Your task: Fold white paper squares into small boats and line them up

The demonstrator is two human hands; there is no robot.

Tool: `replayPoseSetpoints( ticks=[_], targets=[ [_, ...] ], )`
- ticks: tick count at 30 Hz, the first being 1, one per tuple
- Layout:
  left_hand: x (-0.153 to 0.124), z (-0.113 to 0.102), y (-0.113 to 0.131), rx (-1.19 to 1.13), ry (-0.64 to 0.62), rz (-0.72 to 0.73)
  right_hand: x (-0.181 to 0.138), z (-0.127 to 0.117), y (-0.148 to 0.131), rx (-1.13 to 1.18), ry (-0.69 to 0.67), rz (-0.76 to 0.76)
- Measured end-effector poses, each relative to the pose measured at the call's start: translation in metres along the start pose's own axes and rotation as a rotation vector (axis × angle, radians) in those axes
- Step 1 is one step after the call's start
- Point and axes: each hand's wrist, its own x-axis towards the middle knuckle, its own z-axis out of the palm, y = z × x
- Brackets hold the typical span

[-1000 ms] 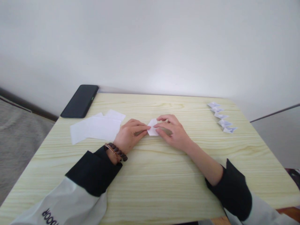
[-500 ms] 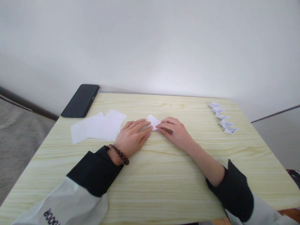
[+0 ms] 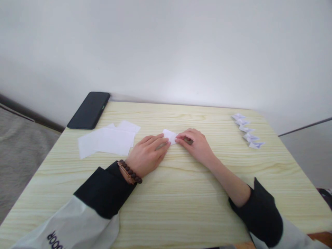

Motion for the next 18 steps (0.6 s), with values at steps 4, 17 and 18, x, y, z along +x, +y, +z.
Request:
replayPoseSetpoints(
  ticks=[4, 17, 18],
  targets=[
    [0.0002, 0.0002, 0.0007, 0.015, 0.010, 0.007, 0.0003, 0.0012, 0.0002, 0.021, 0.031, 0.016],
    [0.0029, -0.0043, 0.0046, -0.038, -0.001, 0.013, -0.0001, 0.0040, 0.0005, -0.143, 0.027, 0.013],
    [0.0027, -0.0045, 0.0044, -0.038, -0.016, 0.007, -0.0002, 0.0044, 0.0004, -0.151, 0.028, 0.018]
  ],
)
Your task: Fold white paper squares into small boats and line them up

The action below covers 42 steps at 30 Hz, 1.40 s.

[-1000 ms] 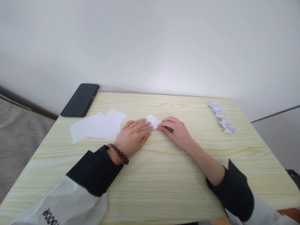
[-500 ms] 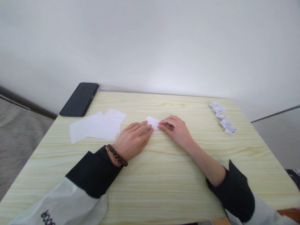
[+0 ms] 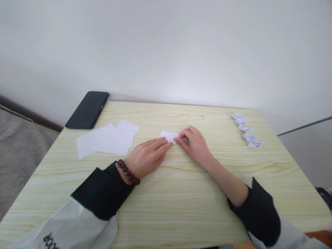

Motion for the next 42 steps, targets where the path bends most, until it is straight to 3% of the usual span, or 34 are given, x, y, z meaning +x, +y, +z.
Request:
replayPoseSetpoints(
  ticks=[9, 21, 42],
  targets=[
    [-0.004, 0.004, 0.000, 0.016, -0.065, -0.038, 0.000, -0.004, 0.000, 0.105, -0.003, -0.020],
    [-0.006, 0.000, -0.004, -0.064, -0.045, -0.025, -0.002, -0.018, 0.002, 0.146, -0.187, -0.070],
    [-0.002, 0.001, -0.002, -0.007, -0.086, -0.014, -0.001, -0.006, -0.001, 0.028, -0.108, -0.051]
  ],
)
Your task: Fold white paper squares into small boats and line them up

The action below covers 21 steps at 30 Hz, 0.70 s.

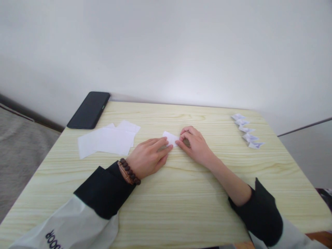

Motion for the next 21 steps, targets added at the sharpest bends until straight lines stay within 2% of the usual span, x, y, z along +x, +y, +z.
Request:
replayPoseSetpoints(
  ticks=[10, 21],
  targets=[
    [0.002, -0.002, 0.001, 0.029, 0.019, 0.003, -0.001, 0.001, -0.002, 0.034, 0.056, -0.014],
    [0.000, 0.000, 0.000, 0.024, 0.032, 0.006, 0.001, -0.011, 0.003, 0.194, -0.059, 0.009]
  ],
)
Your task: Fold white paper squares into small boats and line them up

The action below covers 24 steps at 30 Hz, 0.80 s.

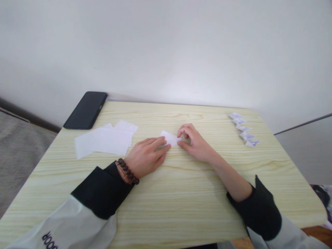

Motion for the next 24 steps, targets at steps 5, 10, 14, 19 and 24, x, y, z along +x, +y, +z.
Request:
replayPoseSetpoints(
  ticks=[5, 10, 14, 19, 24],
  targets=[
    [0.000, 0.000, 0.000, 0.012, 0.004, 0.007, 0.000, -0.001, 0.001, 0.046, -0.017, 0.014],
    [0.000, -0.001, 0.000, 0.012, -0.006, -0.009, 0.000, 0.008, -0.002, -0.080, 0.068, 0.006],
    [-0.001, 0.001, 0.000, 0.010, -0.002, -0.011, 0.000, 0.007, -0.002, -0.074, 0.051, 0.004],
    [-0.001, 0.001, 0.000, 0.024, 0.010, -0.011, -0.001, 0.004, 0.001, -0.050, 0.028, -0.008],
    [0.001, -0.001, 0.002, 0.021, 0.004, -0.020, -0.001, 0.009, -0.003, -0.140, 0.065, -0.016]
  ],
)
